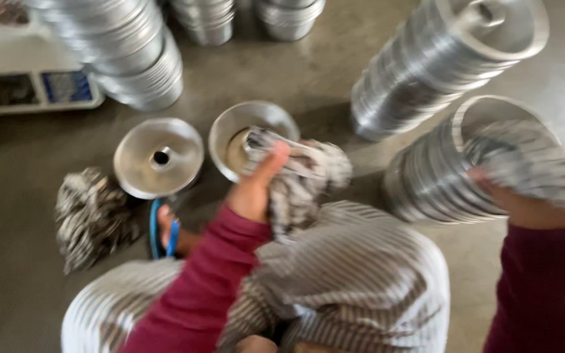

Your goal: The person sits on a low stool and wipes the interior and exterior surfaces of metal funnel-shaped parts using a checkered cloth. The person handles the parts one at a time, rotating them to clean different areas, and places the cleaned parts into a stack.

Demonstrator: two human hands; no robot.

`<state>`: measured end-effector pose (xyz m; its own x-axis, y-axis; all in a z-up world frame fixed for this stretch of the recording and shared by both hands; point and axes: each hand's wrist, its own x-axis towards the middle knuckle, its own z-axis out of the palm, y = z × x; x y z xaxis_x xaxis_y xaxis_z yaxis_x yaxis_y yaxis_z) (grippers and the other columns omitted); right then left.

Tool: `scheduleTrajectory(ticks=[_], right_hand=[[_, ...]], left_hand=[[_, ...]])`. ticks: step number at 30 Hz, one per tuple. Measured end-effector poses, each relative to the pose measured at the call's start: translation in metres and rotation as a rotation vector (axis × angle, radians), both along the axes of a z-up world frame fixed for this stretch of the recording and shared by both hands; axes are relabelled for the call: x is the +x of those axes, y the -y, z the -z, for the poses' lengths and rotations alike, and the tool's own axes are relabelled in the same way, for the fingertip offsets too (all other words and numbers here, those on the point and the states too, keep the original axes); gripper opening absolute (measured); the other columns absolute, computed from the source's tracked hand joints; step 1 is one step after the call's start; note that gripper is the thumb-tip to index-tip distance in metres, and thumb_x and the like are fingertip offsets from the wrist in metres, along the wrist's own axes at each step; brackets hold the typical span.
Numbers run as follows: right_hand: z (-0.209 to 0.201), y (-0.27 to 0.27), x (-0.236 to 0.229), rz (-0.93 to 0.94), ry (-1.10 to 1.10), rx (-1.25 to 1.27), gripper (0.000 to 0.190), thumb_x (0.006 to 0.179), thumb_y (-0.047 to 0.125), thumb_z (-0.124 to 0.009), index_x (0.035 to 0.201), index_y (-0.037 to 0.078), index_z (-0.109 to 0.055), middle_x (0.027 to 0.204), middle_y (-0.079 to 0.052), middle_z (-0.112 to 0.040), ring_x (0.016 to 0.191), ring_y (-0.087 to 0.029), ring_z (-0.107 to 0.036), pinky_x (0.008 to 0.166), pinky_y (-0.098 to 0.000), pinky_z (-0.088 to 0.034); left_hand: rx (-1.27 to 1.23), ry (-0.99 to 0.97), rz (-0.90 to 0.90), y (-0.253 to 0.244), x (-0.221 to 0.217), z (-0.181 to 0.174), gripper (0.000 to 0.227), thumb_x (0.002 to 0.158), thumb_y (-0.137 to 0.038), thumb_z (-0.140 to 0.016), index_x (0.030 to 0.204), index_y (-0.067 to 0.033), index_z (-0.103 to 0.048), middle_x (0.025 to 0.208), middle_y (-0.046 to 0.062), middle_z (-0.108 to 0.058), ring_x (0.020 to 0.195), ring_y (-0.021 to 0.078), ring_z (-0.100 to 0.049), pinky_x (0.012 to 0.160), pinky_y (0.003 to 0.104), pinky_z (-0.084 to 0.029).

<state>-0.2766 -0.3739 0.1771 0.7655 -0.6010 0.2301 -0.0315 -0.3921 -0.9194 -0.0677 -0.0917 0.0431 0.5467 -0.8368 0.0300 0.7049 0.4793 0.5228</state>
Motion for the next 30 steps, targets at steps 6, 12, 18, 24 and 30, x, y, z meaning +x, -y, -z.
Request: scheduleTrajectory(ticks=[6, 12, 18, 24, 30], right_hand=[[0.023, -0.006, 0.074, 0.008, 0.048, -0.002, 0.054, 0.073, -0.008, -0.067, 0.126, 0.001, -0.072, 0.117, -0.022, -0.071, 0.105, -0.033, -0.068, 0.092, -0.0404, -0.053], [0.13, -0.009, 0.157, -0.009, -0.105, -0.922, 0.054, 0.071, -0.011, -0.068, 0.123, 0.001, -0.075, 0.113, -0.022, -0.073, 0.101, -0.032, -0.07, 0.089, -0.0391, -0.056], [0.232, -0.025, 0.231, -0.018, -0.892, -0.216, 0.056, 0.085, 0.056, -0.078, 0.099, 0.001, -0.079, 0.095, -0.023, -0.077, 0.088, -0.028, -0.07, 0.08, -0.042, -0.052], [0.27, -0.052, 0.253, -0.209, -0.528, -0.234, 0.051, 0.078, 0.045, -0.075, 0.111, 0.006, -0.075, 0.112, -0.012, -0.076, 0.108, -0.025, -0.067, 0.093, -0.0363, -0.049], [0.266, -0.059, 0.256, -0.243, -0.784, -0.394, 0.045, 0.082, 0.043, -0.07, 0.105, 0.005, -0.076, 0.107, -0.019, -0.075, 0.107, -0.032, -0.068, 0.094, -0.0394, -0.05]], left_hand=[[0.768, 0.54, -0.743, -0.134, 0.09, 0.017, 0.04, 0.101, -0.028, -0.067, 0.129, 0.0007, -0.071, 0.129, 0.01, -0.072, 0.116, 0.0136, -0.067, 0.102, 0.029, -0.049], [1.257, 0.673, -1.0, -0.16, 0.123, 0.045, 0.042, 0.072, -0.019, -0.085, 0.106, 0.0037, -0.075, 0.096, 0.014, -0.079, 0.085, 0.027, -0.075, 0.081, 0.035, -0.059], [1.448, 1.013, -0.888, -0.112, 0.138, 0.066, 0.053, 0.065, -0.022, -0.081, 0.112, 0.0, -0.071, 0.094, 0.022, -0.074, 0.088, 0.0386, -0.071, 0.08, 0.046, -0.055], [1.635, 0.921, -0.55, -0.078, 0.122, 0.088, 0.038, 0.074, -0.036, -0.081, 0.099, -0.0075, -0.077, 0.095, 0.021, -0.074, 0.096, 0.0392, -0.069, 0.088, 0.05, -0.053], [1.733, 0.83, -0.518, -0.077, 0.121, 0.093, 0.04, 0.07, -0.034, -0.082, 0.1, -0.0076, -0.075, 0.098, 0.021, -0.074, 0.098, 0.0386, -0.069, 0.089, 0.049, -0.054]])
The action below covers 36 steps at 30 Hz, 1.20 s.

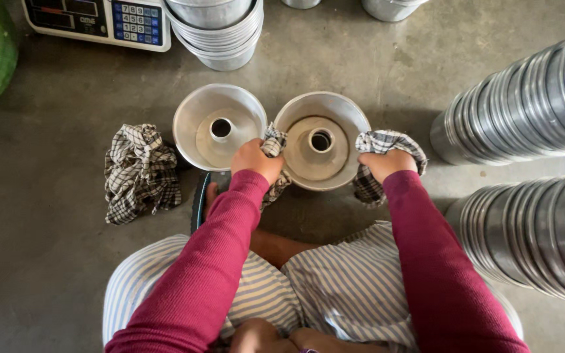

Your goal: The person sits on a low stool and wipes the interior and exterior surfaces of metal funnel-shaped parts using a checkered cloth. The person handles the parts one at a time, rotating them to clean different areas, and places the cleaned parts into a stack.

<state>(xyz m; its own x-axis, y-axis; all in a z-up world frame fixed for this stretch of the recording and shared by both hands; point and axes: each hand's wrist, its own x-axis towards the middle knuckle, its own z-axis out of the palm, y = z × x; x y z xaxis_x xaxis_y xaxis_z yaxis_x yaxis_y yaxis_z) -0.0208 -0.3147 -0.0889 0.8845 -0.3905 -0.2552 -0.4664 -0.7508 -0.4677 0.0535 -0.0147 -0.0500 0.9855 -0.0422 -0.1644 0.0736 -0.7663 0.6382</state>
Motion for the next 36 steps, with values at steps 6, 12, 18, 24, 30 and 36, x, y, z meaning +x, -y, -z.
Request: scheduleTrajectory(ticks=[6, 12, 18, 24, 30, 36], right_hand=[[-0.002, -0.029, -0.004, -0.183, 0.136, -0.095, 0.036, 0.084, 0.036, -0.061, 0.101, 0.007, -0.075, 0.102, -0.016, -0.076, 0.099, -0.032, -0.07, 0.088, -0.0429, -0.052], [-0.028, -0.033, -0.014, 0.034, -0.124, 0.071, 0.037, 0.082, 0.041, -0.071, 0.09, 0.005, -0.074, 0.091, -0.017, -0.075, 0.093, -0.032, -0.071, 0.085, -0.0421, -0.053], [-0.045, -0.033, -0.012, -0.363, 0.142, -0.335, 0.027, 0.084, 0.036, -0.068, 0.096, 0.013, -0.074, 0.101, -0.013, -0.073, 0.096, -0.035, -0.07, 0.082, -0.0459, -0.053], [-0.042, -0.045, -0.014, -0.152, 0.254, -0.201, 0.029, 0.084, 0.038, -0.067, 0.092, 0.011, -0.075, 0.094, -0.013, -0.074, 0.09, -0.036, -0.069, 0.079, -0.0463, -0.053], [-0.032, -0.043, -0.011, -0.158, 0.241, -0.14, 0.034, 0.094, 0.037, -0.062, 0.09, 0.006, -0.072, 0.084, -0.013, -0.071, 0.079, -0.032, -0.068, 0.075, -0.0451, -0.051], [-0.012, -0.034, -0.023, -0.127, 0.31, -0.021, 0.028, 0.091, 0.032, -0.062, 0.089, 0.005, -0.071, 0.082, -0.013, -0.071, 0.08, -0.031, -0.068, 0.074, -0.0438, -0.051]], left_hand=[[0.078, 0.028, -0.04, 0.002, -0.01, 0.004, 0.045, 0.073, -0.023, -0.078, 0.111, -0.0057, -0.065, 0.1, 0.021, -0.073, 0.1, 0.0403, -0.068, 0.09, 0.05, -0.053], [0.016, 0.073, 0.045, -0.014, 0.002, -0.013, 0.043, 0.075, -0.021, -0.078, 0.114, -0.0095, -0.066, 0.104, 0.019, -0.072, 0.102, 0.0401, -0.067, 0.087, 0.051, -0.052], [0.033, 0.099, 0.233, -0.014, -0.003, -0.022, 0.041, 0.073, -0.022, -0.079, 0.112, -0.0119, -0.073, 0.108, 0.016, -0.073, 0.104, 0.0377, -0.067, 0.089, 0.048, -0.053], [0.19, -0.191, 0.159, -0.019, -0.029, -0.023, 0.043, 0.072, -0.034, -0.086, 0.105, -0.0084, -0.075, 0.109, 0.02, -0.072, 0.107, 0.0361, -0.068, 0.094, 0.045, -0.054], [0.147, 0.016, 0.039, -0.018, -0.034, -0.009, 0.034, 0.076, -0.021, -0.077, 0.109, -0.0129, -0.07, 0.101, 0.017, -0.073, 0.101, 0.0377, -0.068, 0.087, 0.049, -0.053], [0.033, 0.136, 0.018, -0.007, -0.028, 0.003, 0.042, 0.072, -0.015, -0.075, 0.114, -0.0136, -0.067, 0.102, 0.016, -0.074, 0.1, 0.0385, -0.068, 0.086, 0.05, -0.052]])
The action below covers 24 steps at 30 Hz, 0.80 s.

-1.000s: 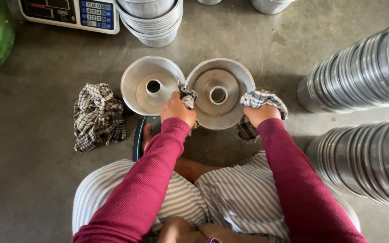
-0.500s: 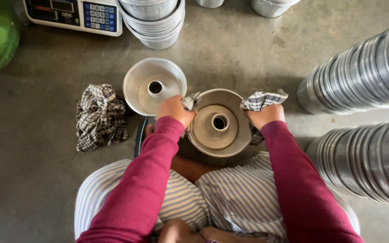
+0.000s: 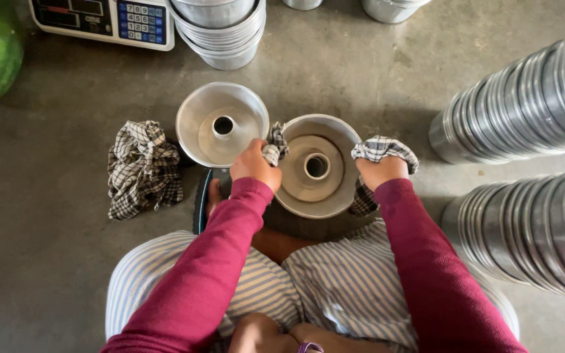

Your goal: The person sits on a low stool and wipes the interior and exterior surfaces of metal funnel-shaped parts using a checkered cloth. The person handles the parts one at a time, rotating them to clean different areas, and places the cleaned parts into a stack.

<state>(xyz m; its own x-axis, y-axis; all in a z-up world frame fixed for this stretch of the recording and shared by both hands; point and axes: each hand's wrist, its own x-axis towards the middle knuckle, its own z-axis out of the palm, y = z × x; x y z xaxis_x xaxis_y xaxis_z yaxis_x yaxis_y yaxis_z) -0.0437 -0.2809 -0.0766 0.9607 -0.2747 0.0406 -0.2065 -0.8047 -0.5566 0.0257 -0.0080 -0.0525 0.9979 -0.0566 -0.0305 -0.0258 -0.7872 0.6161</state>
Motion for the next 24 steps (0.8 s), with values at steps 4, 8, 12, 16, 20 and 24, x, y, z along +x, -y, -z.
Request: scheduleTrajectory(ticks=[4, 8, 12, 16, 20, 24], right_hand=[[-0.012, 0.001, 0.002, -0.102, 0.096, -0.024, 0.02, 0.087, 0.024, -0.063, 0.09, 0.005, -0.07, 0.087, -0.013, -0.07, 0.083, -0.031, -0.066, 0.074, -0.0436, -0.05], [-0.06, 0.005, -0.003, -0.16, 0.247, -0.024, 0.012, 0.084, 0.017, -0.065, 0.082, 0.005, -0.066, 0.082, -0.011, -0.066, 0.078, -0.028, -0.064, 0.073, -0.0405, -0.048], [-0.107, -0.012, -0.031, -0.027, 0.422, -0.325, 0.005, 0.08, 0.011, -0.067, 0.081, 0.007, -0.064, 0.084, -0.011, -0.063, 0.079, -0.03, -0.061, 0.072, -0.0416, -0.045], [-0.117, -0.042, -0.053, 0.187, 0.591, -0.508, 0.016, 0.08, 0.018, -0.073, 0.086, 0.008, -0.062, 0.084, -0.01, -0.059, 0.076, -0.028, -0.059, 0.069, -0.0407, -0.045], [-0.114, -0.057, -0.064, 0.115, 0.651, -0.544, 0.016, 0.08, 0.018, -0.073, 0.087, 0.009, -0.062, 0.085, -0.01, -0.06, 0.078, -0.029, -0.059, 0.07, -0.0411, -0.046], [-0.108, -0.064, -0.064, 0.065, 0.638, -0.566, 0.016, 0.08, 0.019, -0.073, 0.087, 0.009, -0.062, 0.087, -0.009, -0.06, 0.079, -0.029, -0.06, 0.07, -0.0415, -0.046]], left_hand=[[-0.148, -0.04, 0.045, -0.006, 0.01, -0.002, 0.045, 0.076, -0.026, -0.079, 0.118, -0.0117, -0.068, 0.107, 0.017, -0.075, 0.102, 0.0377, -0.069, 0.087, 0.047, -0.054], [-0.401, 0.001, 0.065, -0.024, 0.027, -0.013, 0.067, 0.079, -0.042, -0.09, 0.124, -0.0005, -0.064, 0.111, 0.019, -0.072, 0.104, 0.0288, -0.07, 0.089, 0.038, -0.054], [-0.759, -0.177, -0.036, -0.048, 0.037, -0.035, 0.059, 0.079, -0.045, -0.082, 0.119, -0.0029, -0.071, 0.104, 0.006, -0.077, 0.092, 0.0164, -0.071, 0.082, 0.03, -0.055], [-0.844, -0.098, -0.105, -0.065, 0.041, -0.051, 0.058, 0.083, -0.044, -0.081, 0.119, 0.0001, -0.069, 0.104, 0.005, -0.074, 0.093, 0.014, -0.067, 0.083, 0.027, -0.053], [-0.928, -0.052, -0.229, -0.079, 0.038, -0.052, 0.058, 0.085, -0.041, -0.083, 0.123, -0.002, -0.062, 0.109, 0.003, -0.073, 0.099, 0.0122, -0.067, 0.088, 0.025, -0.052], [-1.111, -0.05, -0.274, -0.087, 0.038, -0.056, 0.051, 0.087, -0.032, -0.083, 0.12, 0.0011, -0.063, 0.105, 0.006, -0.071, 0.093, 0.0134, -0.065, 0.082, 0.027, -0.052]])
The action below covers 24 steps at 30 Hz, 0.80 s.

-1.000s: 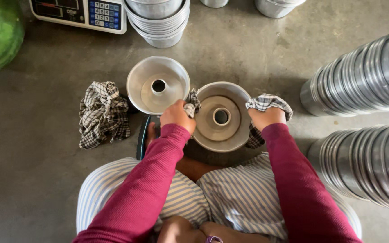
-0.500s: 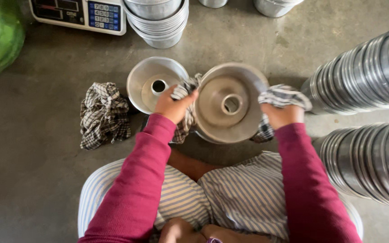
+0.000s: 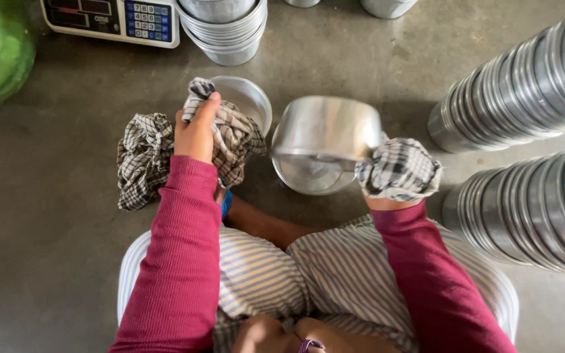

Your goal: The person sits on a low stool and wipes the interior and exterior surfaces of metal funnel-shaped parts using a checkered cloth. The person handles the parts one at a time, rotating them to clean different areas, and places the cleaned parts into a stack.

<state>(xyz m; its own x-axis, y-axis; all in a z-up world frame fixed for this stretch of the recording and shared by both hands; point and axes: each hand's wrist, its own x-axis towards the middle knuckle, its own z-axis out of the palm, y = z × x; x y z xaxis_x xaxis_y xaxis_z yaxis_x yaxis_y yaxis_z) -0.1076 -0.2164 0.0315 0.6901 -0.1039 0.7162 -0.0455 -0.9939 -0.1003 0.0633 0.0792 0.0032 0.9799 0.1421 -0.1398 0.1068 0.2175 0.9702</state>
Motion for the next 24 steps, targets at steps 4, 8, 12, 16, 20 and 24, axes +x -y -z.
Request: scheduleTrajectory(ticks=[4, 8, 12, 16, 20, 24], right_hand=[[0.008, -0.006, 0.001, -0.01, -0.007, -0.021, 0.017, 0.08, 0.02, -0.074, 0.088, 0.01, -0.063, 0.088, -0.009, -0.061, 0.08, -0.029, -0.061, 0.071, -0.0419, -0.047], [0.009, -0.006, 0.003, -0.006, 0.003, -0.055, 0.017, 0.08, 0.021, -0.074, 0.088, 0.01, -0.063, 0.089, -0.009, -0.061, 0.081, -0.029, -0.061, 0.072, -0.0423, -0.048], [0.004, -0.003, 0.002, 0.011, 0.02, -0.1, 0.017, 0.08, 0.021, -0.074, 0.089, 0.011, -0.064, 0.09, -0.009, -0.062, 0.083, -0.029, -0.062, 0.072, -0.0427, -0.049], [0.001, -0.005, 0.005, 0.007, 0.03, -0.138, 0.017, 0.08, 0.022, -0.074, 0.089, 0.011, -0.064, 0.091, -0.009, -0.062, 0.084, -0.03, -0.062, 0.073, -0.0431, -0.049], [0.001, -0.002, 0.006, 0.016, 0.038, -0.179, 0.018, 0.08, 0.023, -0.075, 0.09, 0.012, -0.065, 0.092, -0.008, -0.063, 0.085, -0.03, -0.063, 0.074, -0.0435, -0.05], [0.003, 0.0, 0.0, 0.038, 0.041, -0.207, 0.018, 0.081, 0.024, -0.075, 0.09, 0.012, -0.065, 0.093, -0.008, -0.063, 0.087, -0.03, -0.063, 0.074, -0.044, -0.051]], left_hand=[[-0.107, 0.06, 0.021, -0.006, -0.005, -0.006, 0.034, 0.089, -0.023, -0.079, 0.11, 0.0009, -0.067, 0.098, 0.005, -0.07, 0.086, 0.0121, -0.063, 0.077, 0.027, -0.051], [-0.07, 0.109, 0.063, -0.004, -0.007, -0.012, 0.022, 0.088, -0.016, -0.077, 0.106, -0.0034, -0.072, 0.094, 0.001, -0.072, 0.082, 0.0101, -0.063, 0.072, 0.025, -0.048], [-0.205, 0.044, 0.101, -0.006, -0.009, -0.015, 0.027, 0.088, -0.018, -0.073, 0.109, -0.0012, -0.071, 0.098, 0.002, -0.074, 0.09, 0.0127, -0.068, 0.079, 0.027, -0.054], [-0.521, -0.127, 0.197, -0.015, -0.013, -0.025, 0.029, 0.089, -0.02, -0.066, 0.112, -0.0019, -0.068, 0.098, 0.012, -0.072, 0.088, 0.0251, -0.069, 0.076, 0.039, -0.056], [-0.859, 0.141, 0.281, -0.018, -0.02, -0.048, 0.038, 0.09, -0.011, -0.059, 0.127, -0.0012, -0.064, 0.121, 0.013, -0.069, 0.114, 0.0294, -0.068, 0.106, 0.046, -0.056], [-0.899, 0.446, 0.259, -0.02, -0.037, -0.062, 0.052, 0.093, -0.032, -0.055, 0.137, -0.0056, -0.058, 0.139, 0.01, -0.063, 0.134, 0.0277, -0.061, 0.12, 0.051, -0.051]])
